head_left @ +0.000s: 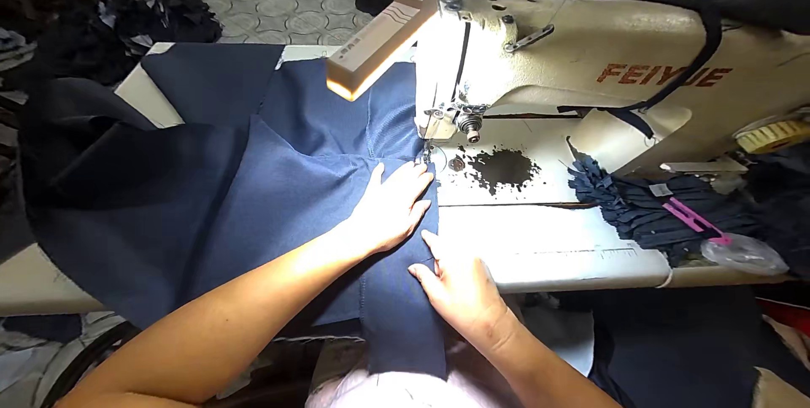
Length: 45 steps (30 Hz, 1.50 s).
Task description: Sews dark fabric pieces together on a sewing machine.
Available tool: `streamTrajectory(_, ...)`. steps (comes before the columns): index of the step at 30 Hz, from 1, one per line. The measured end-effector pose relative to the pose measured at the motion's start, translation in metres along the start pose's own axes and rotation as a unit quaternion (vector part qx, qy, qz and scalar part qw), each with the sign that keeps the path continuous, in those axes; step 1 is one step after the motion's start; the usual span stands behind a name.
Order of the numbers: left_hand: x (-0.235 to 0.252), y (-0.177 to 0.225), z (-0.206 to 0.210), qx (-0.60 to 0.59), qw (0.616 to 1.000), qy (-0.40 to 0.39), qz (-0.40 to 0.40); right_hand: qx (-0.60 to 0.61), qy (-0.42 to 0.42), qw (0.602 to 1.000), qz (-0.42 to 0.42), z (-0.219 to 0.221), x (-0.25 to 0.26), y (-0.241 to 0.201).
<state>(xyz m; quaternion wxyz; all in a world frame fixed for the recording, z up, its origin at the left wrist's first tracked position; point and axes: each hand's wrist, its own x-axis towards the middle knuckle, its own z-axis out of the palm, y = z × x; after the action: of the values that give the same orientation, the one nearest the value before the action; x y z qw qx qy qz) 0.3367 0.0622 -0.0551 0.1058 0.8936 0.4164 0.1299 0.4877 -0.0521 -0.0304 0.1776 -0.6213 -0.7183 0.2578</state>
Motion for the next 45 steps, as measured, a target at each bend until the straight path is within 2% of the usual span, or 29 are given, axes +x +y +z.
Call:
streamTrajectory(21,0.006,-0.009,0.001,0.001,1.000,0.022,0.001,0.000,-0.001,1.000,0.010,-0.001,0.012,-0.002)
streamTrajectory(29,0.012,-0.012,-0.004,-0.012,1.000,0.010,-0.006,-0.009,0.007,1.000,0.024,-0.002,0.020,-0.003)
streamTrajectory(32,0.018,-0.012,-0.011,-0.038,0.999,-0.018,-0.028,0.002,0.022,1.000,0.021,-0.001,0.024,-0.001)
streamTrajectory(35,0.022,-0.016,-0.015,-0.047,0.998,-0.037,-0.020,0.013,0.147,0.986,-0.074,0.013,0.016,0.011)
streamTrajectory(38,0.013,-0.014,-0.027,-0.013,0.997,-0.068,-0.013,-0.016,0.244,0.946,-0.211,0.019,0.003,0.032)
streamTrajectory(41,-0.013,-0.007,-0.025,-0.013,0.999,-0.051,-0.003,0.008,0.212,0.930,-0.300,0.019,-0.013,0.060)
streamTrajectory(45,-0.030,-0.004,-0.012,-0.038,0.999,-0.036,0.017,0.038,0.161,0.925,-0.341,0.015,-0.020,0.077)
